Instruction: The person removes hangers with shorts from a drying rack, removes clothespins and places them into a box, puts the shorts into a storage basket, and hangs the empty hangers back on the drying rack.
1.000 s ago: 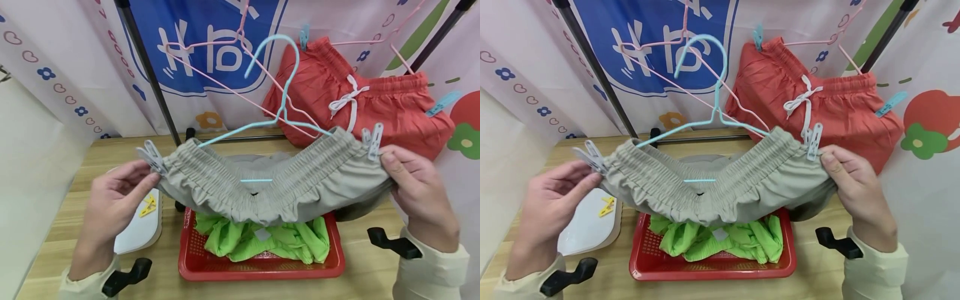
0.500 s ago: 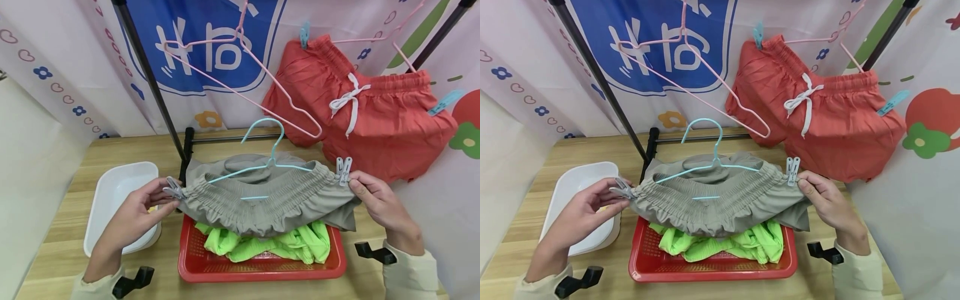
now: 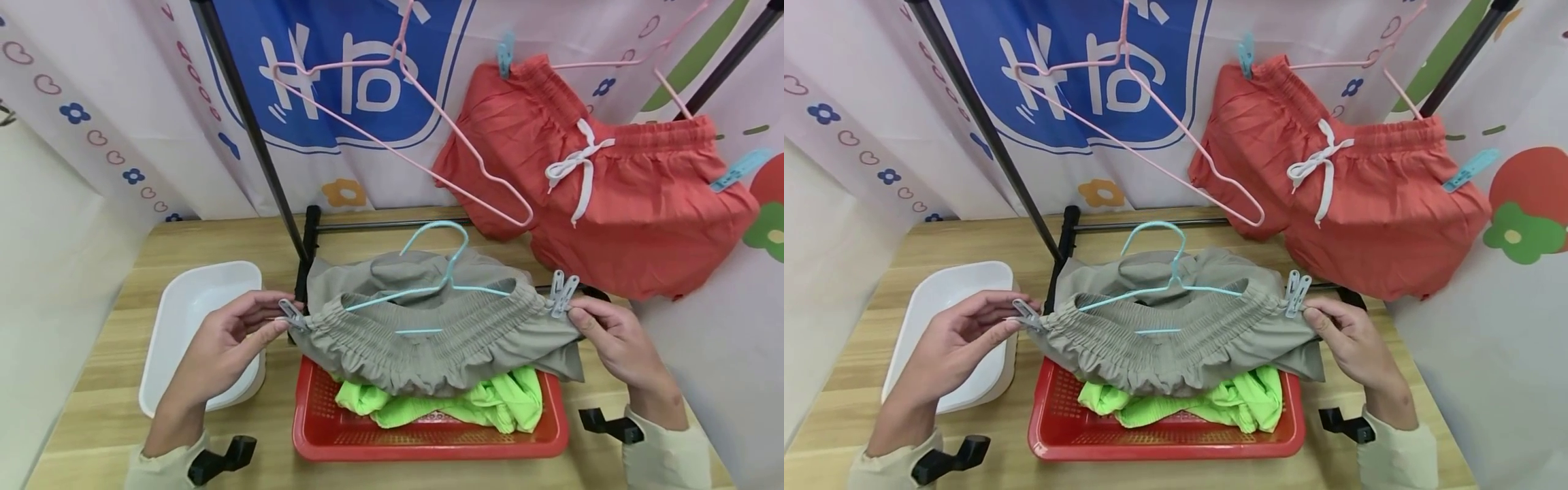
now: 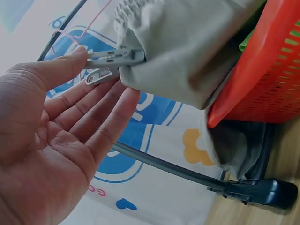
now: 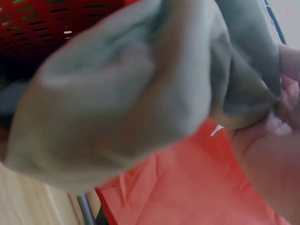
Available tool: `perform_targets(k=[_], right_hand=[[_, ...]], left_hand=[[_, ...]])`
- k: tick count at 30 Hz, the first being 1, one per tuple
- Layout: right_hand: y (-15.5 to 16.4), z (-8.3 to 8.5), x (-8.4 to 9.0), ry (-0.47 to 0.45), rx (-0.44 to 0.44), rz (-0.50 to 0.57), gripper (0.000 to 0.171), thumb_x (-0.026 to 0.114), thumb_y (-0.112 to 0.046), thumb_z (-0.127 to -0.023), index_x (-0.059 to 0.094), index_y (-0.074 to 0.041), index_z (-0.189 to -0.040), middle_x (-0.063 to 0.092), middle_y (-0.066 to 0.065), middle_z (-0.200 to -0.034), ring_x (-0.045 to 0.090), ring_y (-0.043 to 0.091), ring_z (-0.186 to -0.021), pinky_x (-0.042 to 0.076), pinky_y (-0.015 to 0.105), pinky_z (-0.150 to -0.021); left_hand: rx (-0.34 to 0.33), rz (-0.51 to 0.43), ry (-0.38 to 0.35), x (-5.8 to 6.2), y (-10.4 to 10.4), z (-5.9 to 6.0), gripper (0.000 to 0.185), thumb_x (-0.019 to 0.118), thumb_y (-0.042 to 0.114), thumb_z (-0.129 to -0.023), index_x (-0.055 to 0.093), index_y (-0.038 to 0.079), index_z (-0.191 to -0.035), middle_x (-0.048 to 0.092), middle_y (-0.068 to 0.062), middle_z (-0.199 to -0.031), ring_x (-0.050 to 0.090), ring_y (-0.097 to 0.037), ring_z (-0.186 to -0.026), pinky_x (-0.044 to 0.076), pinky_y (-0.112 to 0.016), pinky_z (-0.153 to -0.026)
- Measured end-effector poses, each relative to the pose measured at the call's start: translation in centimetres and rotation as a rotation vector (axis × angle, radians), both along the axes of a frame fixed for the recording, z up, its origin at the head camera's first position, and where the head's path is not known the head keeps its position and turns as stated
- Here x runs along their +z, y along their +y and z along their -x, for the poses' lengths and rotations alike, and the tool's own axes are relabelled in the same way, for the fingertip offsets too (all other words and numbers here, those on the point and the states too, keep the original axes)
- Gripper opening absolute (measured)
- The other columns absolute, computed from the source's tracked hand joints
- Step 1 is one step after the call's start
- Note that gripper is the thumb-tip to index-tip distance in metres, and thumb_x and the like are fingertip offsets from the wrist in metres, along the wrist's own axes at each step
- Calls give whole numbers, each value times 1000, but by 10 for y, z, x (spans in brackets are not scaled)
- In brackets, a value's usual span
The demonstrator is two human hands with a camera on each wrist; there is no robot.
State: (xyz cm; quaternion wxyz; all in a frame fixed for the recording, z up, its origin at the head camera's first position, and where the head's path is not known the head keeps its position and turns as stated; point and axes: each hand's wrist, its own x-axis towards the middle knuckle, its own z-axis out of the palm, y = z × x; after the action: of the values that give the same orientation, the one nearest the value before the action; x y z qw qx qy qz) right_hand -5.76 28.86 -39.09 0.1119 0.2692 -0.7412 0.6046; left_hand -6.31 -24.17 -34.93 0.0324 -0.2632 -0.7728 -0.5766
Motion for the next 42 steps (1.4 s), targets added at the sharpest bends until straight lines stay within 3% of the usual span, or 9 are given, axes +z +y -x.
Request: perform_targets(k=[2,6,19,24,29,34,36,40,42], right_hand=[[-1,-2,-2,12,-98,-55,27,55,22,-94,72,9,-111,73,0,-106,65,7,-99,50,14,-85],[-3,-3,-3,25,-201,-136,33,59,27,-87,75,8,-110,75,-3,-109,68,5,-101,51,13,-86],[-5,-3,-5,34,-243,-178,37,62,28,-84,77,7,-110,74,-6,-111,68,3,-103,51,13,-87],[-5,-1,-5,38,-244,-186,39,62,28,-84,77,5,-111,74,-7,-112,68,3,-105,51,13,-88],[-6,-1,-5,35,-259,-196,36,63,28,-84,77,7,-110,73,-9,-111,67,2,-104,51,13,-88],[-6,-1,-6,33,-251,-206,35,62,27,-85,76,8,-111,73,-9,-112,67,2,-105,51,13,-88],[-6,-1,-6,31,-246,-201,36,62,27,-85,76,8,-111,73,-8,-113,67,2,-105,51,13,-88],[-6,-1,-7,30,-241,-195,36,61,28,-86,76,8,-112,73,-7,-113,67,3,-105,51,13,-88],[-5,0,-7,35,-237,-196,35,61,27,-86,76,8,-112,73,-7,-113,67,3,-105,51,13,-88]], left_hand=[[-3,-34,-8,-2,-1,2,33,62,-19,-94,63,-9,-125,69,-22,-117,71,-19,-104,58,-27,-86],[6,-95,-17,-6,-3,3,31,63,-22,-91,64,-14,-120,71,-20,-117,73,-19,-102,58,-28,-84],[187,-32,66,-8,3,-2,23,69,-20,-88,72,-5,-105,76,-13,-109,73,-16,-98,58,-21,-78],[178,-122,116,-11,3,-2,20,68,-24,-85,71,-11,-100,75,-21,-104,74,-18,-99,58,-21,-78],[182,-248,113,-13,-1,-3,25,67,-25,-86,64,-19,-109,73,-23,-109,73,-19,-101,58,-22,-81],[216,-388,177,-15,-18,-6,34,62,-32,-83,54,-29,-117,72,-20,-114,72,-21,-106,56,-25,-87],[319,-274,179,-14,-27,-8,38,64,-31,-83,57,-25,-119,73,-14,-112,72,-18,-103,56,-24,-87],[559,84,126,-16,-42,-17,40,75,-21,-82,68,-10,-119,74,0,-103,71,-2,-93,55,-15,-80],[628,224,94,-22,-49,-22,38,80,-13,-82,71,-4,-118,75,-1,-100,68,6,-89,52,-9,-77]])
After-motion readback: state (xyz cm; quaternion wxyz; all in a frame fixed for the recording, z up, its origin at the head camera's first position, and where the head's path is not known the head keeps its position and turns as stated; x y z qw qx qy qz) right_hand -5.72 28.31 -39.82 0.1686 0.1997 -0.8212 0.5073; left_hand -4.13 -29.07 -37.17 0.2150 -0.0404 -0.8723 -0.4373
